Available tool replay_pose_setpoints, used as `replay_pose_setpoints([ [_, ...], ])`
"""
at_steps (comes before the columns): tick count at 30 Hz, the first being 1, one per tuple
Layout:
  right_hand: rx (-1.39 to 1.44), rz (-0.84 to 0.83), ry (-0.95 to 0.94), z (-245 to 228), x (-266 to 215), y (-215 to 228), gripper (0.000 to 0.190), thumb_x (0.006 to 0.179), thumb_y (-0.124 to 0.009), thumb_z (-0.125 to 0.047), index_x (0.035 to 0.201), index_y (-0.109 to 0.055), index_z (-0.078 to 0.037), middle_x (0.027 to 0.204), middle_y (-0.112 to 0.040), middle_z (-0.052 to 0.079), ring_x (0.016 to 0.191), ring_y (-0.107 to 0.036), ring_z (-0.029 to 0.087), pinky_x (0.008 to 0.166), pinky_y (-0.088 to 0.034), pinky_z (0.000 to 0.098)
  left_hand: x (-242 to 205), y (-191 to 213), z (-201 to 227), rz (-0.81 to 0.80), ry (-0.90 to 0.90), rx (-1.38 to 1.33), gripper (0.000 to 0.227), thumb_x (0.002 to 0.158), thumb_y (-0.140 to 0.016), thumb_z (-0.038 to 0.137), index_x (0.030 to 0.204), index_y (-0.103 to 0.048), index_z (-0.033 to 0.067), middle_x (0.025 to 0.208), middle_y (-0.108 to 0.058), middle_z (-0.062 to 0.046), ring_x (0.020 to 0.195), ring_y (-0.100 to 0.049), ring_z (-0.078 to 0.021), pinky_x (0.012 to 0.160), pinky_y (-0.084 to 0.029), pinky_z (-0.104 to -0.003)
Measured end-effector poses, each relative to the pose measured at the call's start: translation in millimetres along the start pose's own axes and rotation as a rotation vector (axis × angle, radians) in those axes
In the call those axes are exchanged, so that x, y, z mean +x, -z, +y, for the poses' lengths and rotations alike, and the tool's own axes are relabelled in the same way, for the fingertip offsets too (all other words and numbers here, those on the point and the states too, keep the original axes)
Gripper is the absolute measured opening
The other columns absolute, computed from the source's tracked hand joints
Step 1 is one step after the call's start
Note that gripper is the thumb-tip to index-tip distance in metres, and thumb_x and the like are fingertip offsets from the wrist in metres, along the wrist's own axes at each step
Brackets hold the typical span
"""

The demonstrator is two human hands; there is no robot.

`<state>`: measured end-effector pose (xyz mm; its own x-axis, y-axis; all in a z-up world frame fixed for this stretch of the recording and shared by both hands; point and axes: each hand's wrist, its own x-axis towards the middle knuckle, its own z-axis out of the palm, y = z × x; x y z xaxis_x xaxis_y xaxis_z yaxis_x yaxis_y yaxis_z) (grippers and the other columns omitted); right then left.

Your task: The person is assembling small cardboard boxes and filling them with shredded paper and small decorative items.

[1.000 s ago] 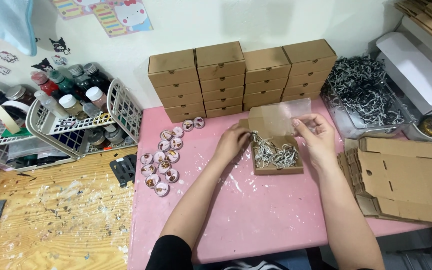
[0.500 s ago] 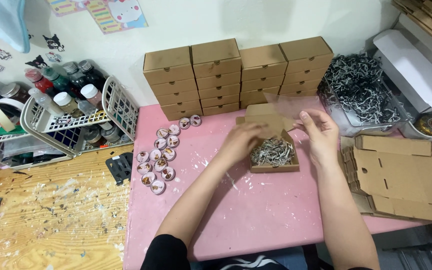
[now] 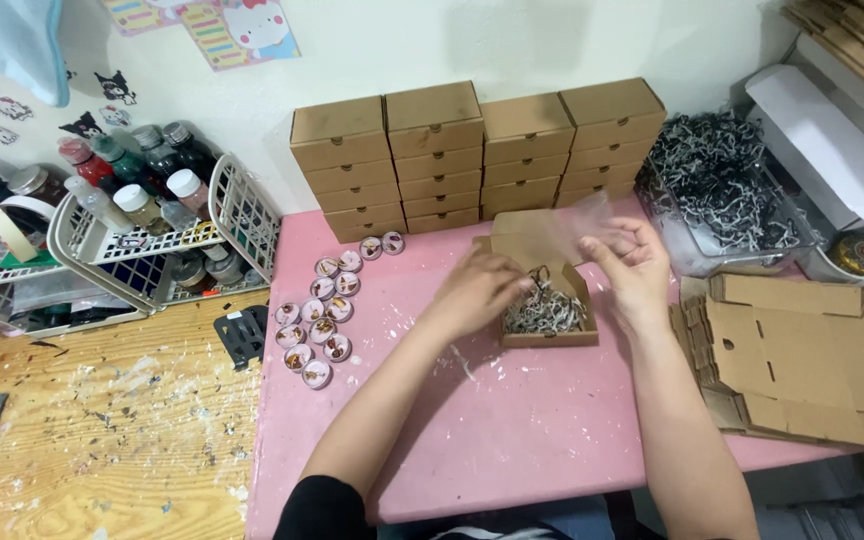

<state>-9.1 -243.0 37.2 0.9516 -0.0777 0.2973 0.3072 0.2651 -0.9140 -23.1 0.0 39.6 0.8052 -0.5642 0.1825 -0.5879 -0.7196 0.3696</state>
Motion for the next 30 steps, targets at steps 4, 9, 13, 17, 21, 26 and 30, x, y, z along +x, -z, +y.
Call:
replay_pose_setpoints([
  [4, -0.003, -0.093, -0.033, -4.5, -9.6, -14.2, 0.042, 0.089, -0.073, 0.005, 0.127, -0.055, -0.001, 0.091, -0.076, 0.011, 0.087, -0.074, 0.014, 0.078, -0.059, 0.0253, -24.1, 42.2, -12.5, 0.132, 0.174, -0.127, 0.034, 0.106, -0.047, 0.031, 0.119, -0.071, 0.0119, 0.127, -0.069, -0.009, 0.126, -0.061, -0.0263, 0.121, -0.033, -0.049],
  [9, -0.451, -0.194, -0.170, -17.5, -27.2, -48.0, 0.046, 0.080, -0.081, -0.002, 0.121, -0.060, -0.005, 0.083, -0.074, 0.004, 0.080, -0.072, 0.012, 0.071, -0.061, 0.0264, -50.1, 99.7, 27.7, 0.371, 0.004, -0.204, 0.051, 0.098, -0.064, 0.031, 0.143, -0.054, 0.0086, 0.143, -0.055, -0.014, 0.133, -0.052, -0.0312, 0.113, -0.040, -0.049],
  [13, -0.407, -0.366, -0.066, 14.2, -35.3, -47.9, 0.046, 0.080, -0.081, -0.001, 0.121, -0.061, -0.006, 0.082, -0.072, 0.003, 0.080, -0.071, 0.012, 0.075, -0.060, 0.0270, -51.6, 85.9, 27.7, 0.368, -0.213, -0.080, 0.048, 0.092, -0.072, 0.032, 0.134, -0.057, 0.0127, 0.145, -0.056, -0.009, 0.132, -0.054, -0.0284, 0.111, -0.044, -0.047],
  [17, -0.355, -0.408, -0.164, 15.8, -43.8, -56.0, 0.047, 0.078, -0.081, 0.001, 0.119, -0.059, -0.005, 0.083, -0.072, 0.004, 0.081, -0.070, 0.013, 0.077, -0.061, 0.0296, -58.5, 91.8, 25.8, 0.340, -0.207, 0.061, 0.035, 0.085, -0.080, 0.032, 0.113, -0.063, 0.0175, 0.135, -0.059, -0.002, 0.126, -0.057, -0.0262, 0.104, -0.046, -0.046],
  [21, -0.347, -0.419, -0.229, 17.6, -43.5, -57.0, 0.049, 0.079, -0.081, 0.000, 0.121, -0.056, -0.006, 0.081, -0.072, 0.006, 0.077, -0.072, 0.013, 0.072, -0.062, 0.0314, -62.9, 99.3, 20.5, 0.322, -0.193, -0.006, 0.039, 0.078, -0.082, 0.030, 0.107, -0.063, 0.0136, 0.129, -0.059, -0.002, 0.123, -0.057, -0.0273, 0.101, -0.046, -0.045],
  [26, -0.274, -0.474, -0.216, 16.7, -49.5, -59.0, 0.052, 0.080, -0.080, -0.001, 0.124, -0.053, -0.006, 0.086, -0.076, 0.009, 0.080, -0.072, 0.015, 0.071, -0.059, 0.0306, -64.0, 98.9, 14.9, 0.235, -0.187, -0.033, 0.030, 0.080, -0.083, 0.028, 0.101, -0.066, 0.0134, 0.126, -0.062, -0.002, 0.122, -0.058, -0.0261, 0.101, -0.047, -0.044],
  [30, -0.183, -0.551, -0.257, 23.4, -49.8, -56.4, 0.046, 0.088, -0.072, -0.004, 0.129, -0.052, -0.007, 0.095, -0.077, 0.012, 0.084, -0.075, 0.019, 0.070, -0.062, 0.0327, -62.6, 92.9, 6.2, 0.180, -0.154, -0.082, 0.029, 0.085, -0.079, 0.026, 0.108, -0.069, 0.0113, 0.125, -0.064, -0.003, 0.121, -0.058, -0.0267, 0.101, -0.046, -0.045],
])
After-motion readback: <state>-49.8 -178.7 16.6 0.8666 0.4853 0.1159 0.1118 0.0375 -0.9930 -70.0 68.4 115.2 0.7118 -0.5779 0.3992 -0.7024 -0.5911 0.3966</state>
